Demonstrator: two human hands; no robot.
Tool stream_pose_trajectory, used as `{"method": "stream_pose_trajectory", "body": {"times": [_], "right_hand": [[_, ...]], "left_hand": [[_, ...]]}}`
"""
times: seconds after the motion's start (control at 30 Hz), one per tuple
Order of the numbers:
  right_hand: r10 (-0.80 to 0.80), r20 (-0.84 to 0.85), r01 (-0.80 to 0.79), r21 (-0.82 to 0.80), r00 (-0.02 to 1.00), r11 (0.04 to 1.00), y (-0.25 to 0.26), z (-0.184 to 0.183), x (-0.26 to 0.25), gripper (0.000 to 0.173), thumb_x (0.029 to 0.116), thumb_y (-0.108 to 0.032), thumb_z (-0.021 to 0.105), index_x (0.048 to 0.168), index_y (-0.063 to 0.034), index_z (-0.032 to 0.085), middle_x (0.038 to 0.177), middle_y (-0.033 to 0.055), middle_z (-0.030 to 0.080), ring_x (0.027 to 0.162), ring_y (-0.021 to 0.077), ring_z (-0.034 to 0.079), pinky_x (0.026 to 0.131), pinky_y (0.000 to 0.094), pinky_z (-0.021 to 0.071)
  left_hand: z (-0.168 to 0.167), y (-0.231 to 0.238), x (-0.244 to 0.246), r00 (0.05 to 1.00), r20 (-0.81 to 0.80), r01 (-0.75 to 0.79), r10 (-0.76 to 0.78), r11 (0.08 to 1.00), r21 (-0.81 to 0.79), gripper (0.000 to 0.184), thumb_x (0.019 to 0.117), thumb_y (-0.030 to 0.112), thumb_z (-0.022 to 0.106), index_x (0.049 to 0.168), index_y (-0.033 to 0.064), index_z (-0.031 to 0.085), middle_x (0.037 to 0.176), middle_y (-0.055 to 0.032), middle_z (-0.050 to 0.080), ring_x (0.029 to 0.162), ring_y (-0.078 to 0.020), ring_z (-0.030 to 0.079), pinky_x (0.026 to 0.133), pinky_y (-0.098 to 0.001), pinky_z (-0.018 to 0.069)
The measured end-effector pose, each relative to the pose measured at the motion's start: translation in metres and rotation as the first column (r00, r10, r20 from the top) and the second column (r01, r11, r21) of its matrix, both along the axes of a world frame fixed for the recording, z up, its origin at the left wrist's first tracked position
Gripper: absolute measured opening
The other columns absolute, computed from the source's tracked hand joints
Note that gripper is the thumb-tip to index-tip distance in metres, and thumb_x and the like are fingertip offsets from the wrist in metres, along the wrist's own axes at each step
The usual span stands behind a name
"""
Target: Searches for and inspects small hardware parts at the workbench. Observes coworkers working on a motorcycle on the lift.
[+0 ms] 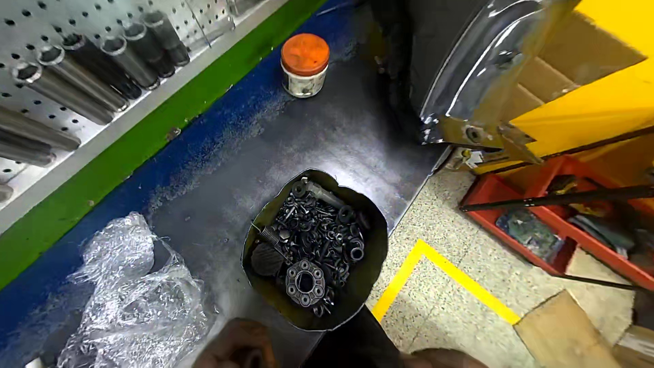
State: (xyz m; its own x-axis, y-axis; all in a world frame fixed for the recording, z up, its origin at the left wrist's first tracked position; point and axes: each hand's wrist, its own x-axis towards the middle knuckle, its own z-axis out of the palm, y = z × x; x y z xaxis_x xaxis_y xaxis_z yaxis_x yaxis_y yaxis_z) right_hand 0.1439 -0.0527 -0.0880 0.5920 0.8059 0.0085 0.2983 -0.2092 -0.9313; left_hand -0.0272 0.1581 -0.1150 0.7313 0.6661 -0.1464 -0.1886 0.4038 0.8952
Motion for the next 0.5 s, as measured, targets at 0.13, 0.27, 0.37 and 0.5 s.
{"method": "stream_pose_trajectory", "body": {"times": [0.13,0.27,0.37,0.5], "right_hand": [[0.026,0.186,-0.008,-0.101,0.982,0.995,0.023,-0.009,0.031,0.018,0.0990,-0.012,0.069,0.112,0.0000,0.073,0.103,0.0147,0.074,0.099,0.0159,0.071,0.090,0.0300,0.0587],[0.010,0.253,0.033,-0.165,0.967,0.986,0.048,-0.010,0.054,0.019,0.0994,-0.013,0.068,0.113,-0.0003,0.073,0.107,0.0140,0.072,0.100,0.0117,0.069,0.089,0.0248,0.0576],[0.069,0.317,0.015,-0.256,0.946,0.967,0.069,-0.010,0.066,0.017,0.1002,-0.012,0.067,0.113,-0.0036,0.075,0.108,0.0126,0.073,0.099,0.0115,0.069,0.087,0.0236,0.0578],[0.277,0.455,-0.091,-0.389,0.846,0.917,0.116,-0.028,0.078,0.022,0.1023,-0.017,0.060,0.118,-0.0142,0.076,0.111,0.0090,0.074,0.101,0.0181,0.071,0.081,0.0342,0.0606]], "left_hand": [[-0.005,0.029,0.000,0.992,-0.042,-0.123,0.116,0.936,-0.329,0.035,0.1079,0.041,0.047,0.115,0.0168,0.072,0.095,0.0006,0.072,0.068,-0.0057,0.066,0.058,-0.0207,0.0553],[-0.036,0.060,-0.001,0.976,-0.138,-0.203,0.169,0.936,-0.288,0.029,0.1072,0.032,0.048,0.111,0.0191,0.073,0.096,0.0001,0.073,0.071,-0.0058,0.068,0.061,-0.0208,0.0568],[-0.077,0.070,0.009,0.902,-0.274,-0.344,0.333,0.939,0.011,0.037,0.1070,0.013,0.030,0.107,0.0137,0.067,0.089,0.0014,0.072,0.068,-0.0058,0.066,0.057,-0.0197,0.0555],[-0.119,0.064,0.017,0.873,-0.300,-0.237,0.384,0.873,0.427,0.021,0.1082,0.018,0.048,0.115,0.0106,0.067,0.097,0.0097,0.071,0.080,-0.0008,0.067,0.073,-0.0189,0.0583]]}}
